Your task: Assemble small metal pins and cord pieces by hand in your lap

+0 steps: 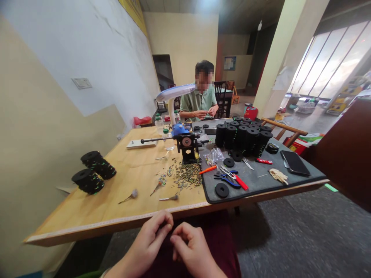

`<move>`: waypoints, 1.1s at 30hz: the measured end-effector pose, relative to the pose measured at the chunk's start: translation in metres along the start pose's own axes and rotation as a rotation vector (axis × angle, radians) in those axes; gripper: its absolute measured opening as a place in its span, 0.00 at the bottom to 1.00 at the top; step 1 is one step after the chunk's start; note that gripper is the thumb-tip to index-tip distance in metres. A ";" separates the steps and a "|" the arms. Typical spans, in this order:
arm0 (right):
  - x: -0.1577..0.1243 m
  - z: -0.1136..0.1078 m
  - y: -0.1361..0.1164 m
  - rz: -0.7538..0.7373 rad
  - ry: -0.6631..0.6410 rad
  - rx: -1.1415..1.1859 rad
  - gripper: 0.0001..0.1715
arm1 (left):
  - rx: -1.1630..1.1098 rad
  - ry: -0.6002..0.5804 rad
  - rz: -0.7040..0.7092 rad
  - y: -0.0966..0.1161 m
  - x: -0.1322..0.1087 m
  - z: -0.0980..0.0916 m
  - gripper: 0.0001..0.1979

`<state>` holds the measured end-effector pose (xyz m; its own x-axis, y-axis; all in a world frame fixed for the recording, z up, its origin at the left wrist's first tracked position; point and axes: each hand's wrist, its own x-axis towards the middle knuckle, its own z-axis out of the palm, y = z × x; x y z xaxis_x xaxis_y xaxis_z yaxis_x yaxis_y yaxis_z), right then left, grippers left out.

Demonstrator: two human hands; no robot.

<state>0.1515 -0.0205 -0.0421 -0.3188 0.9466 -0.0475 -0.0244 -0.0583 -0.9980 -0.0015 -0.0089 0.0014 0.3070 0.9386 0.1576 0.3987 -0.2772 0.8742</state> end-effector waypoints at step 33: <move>0.004 0.004 0.019 0.127 0.263 0.244 0.29 | -0.698 0.045 -0.537 -0.038 -0.004 0.013 0.15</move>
<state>0.1459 -0.0193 -0.0611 -0.0805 0.9742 -0.2107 -0.2351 -0.2240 -0.9458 -0.0069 -0.0046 -0.0385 0.1891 0.9172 -0.3506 -0.1437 0.3790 0.9142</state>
